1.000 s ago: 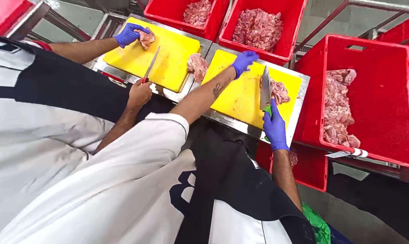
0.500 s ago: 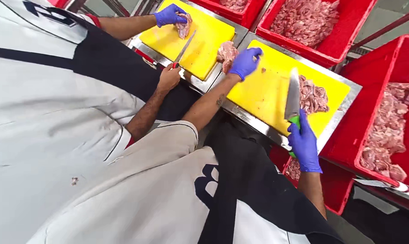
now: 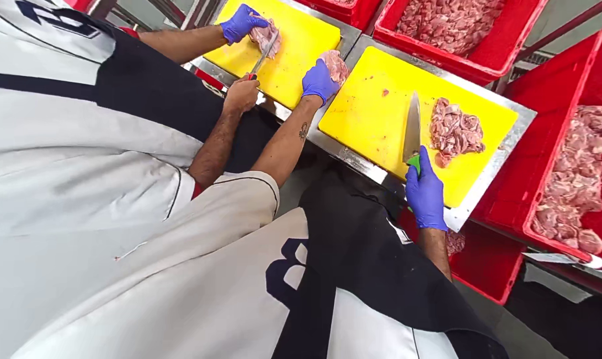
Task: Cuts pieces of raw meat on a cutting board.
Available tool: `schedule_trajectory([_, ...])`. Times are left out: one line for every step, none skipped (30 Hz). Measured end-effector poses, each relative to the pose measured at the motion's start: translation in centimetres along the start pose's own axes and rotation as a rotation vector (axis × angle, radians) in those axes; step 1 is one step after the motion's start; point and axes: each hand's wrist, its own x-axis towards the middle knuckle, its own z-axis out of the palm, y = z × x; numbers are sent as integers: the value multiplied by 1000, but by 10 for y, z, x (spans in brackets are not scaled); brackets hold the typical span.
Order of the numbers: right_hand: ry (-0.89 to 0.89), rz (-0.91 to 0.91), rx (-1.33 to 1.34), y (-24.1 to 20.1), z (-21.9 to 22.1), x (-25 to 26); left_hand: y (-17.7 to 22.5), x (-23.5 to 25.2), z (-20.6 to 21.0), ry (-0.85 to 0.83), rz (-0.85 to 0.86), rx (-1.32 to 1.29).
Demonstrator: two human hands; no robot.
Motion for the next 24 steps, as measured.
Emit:
schedule_trajectory([-25, -31, 19, -11, 3, 3, -5, 2, 6, 16, -10, -74])
schedule_trajectory([-62, -65, 39, -24, 8, 8, -9, 5, 11, 39, -12, -154])
schedule_trajectory([-101, -95, 56, -36, 14, 16, -13, 8, 14, 62, -6, -240])
schedule_trajectory([-148, -110, 69, -45, 22, 27, -17, 11, 16, 79, 0, -323])
schedule_trajectory([-185, -108, 78, -51, 30, 37, -21, 13, 17, 92, 8, -388])
schedule_trajectory([-204, -98, 81, -52, 36, 47, -25, 14, 15, 102, 22, -435])
schedule_trajectory([-202, -75, 88, -51, 39, 53, -28, 15, 10, 114, 40, -474])
schedule_trajectory([-184, -41, 94, -46, 37, 55, -32, 16, 4, 131, 64, -502])
schedule_trajectory([-151, -1, 100, -39, 33, 53, -35, 17, -2, 149, 97, -529])
schedule_trajectory([-115, 44, 113, -29, 26, 49, -38, 18, -6, 171, 131, -555])
schedule_trajectory([-81, 81, 126, -16, 19, 43, -41, 16, -10, 196, 160, -583])
schedule_trajectory([-47, 110, 140, -4, 13, 37, -43, 14, -13, 218, 185, -614])
schedule_trajectory([-15, 134, 152, 5, 8, 31, -44, 12, -15, 251, 212, -649])
schedule_trajectory([3, 156, 161, 11, 4, 25, -45, 12, -17, 289, 241, -676])
schedule_trajectory([10, 172, 164, 15, 1, 20, -45, 12, -19, 328, 282, -683])
schedule_trajectory([8, 182, 167, 17, 0, 17, -44, 13, -21, 365, 331, -660])
schedule_trajectory([7, 179, 165, 19, 0, 14, -43, 13, -25, 390, 384, -613])
schedule_trajectory([7, 172, 164, 20, 1, 13, -40, 12, -31, 401, 424, -542])
schedule_trajectory([6, 164, 164, 20, 2, 13, -37, 11, -38, 399, 451, -463])
schedule_trajectory([5, 160, 165, 21, 3, 13, -33, 8, -46, 382, 462, -386])
schedule_trajectory([6, 157, 163, 22, 3, 13, -31, 6, -52, 359, 461, -316])
schedule_trajectory([4, 157, 161, 22, 4, 14, -29, 5, -57, 341, 459, -270])
schedule_trajectory([-1, 159, 161, 24, 5, 14, -30, 5, -59, 334, 464, -250])
schedule_trajectory([-5, 161, 163, 24, 5, 13, -32, 5, -59, 339, 476, -246])
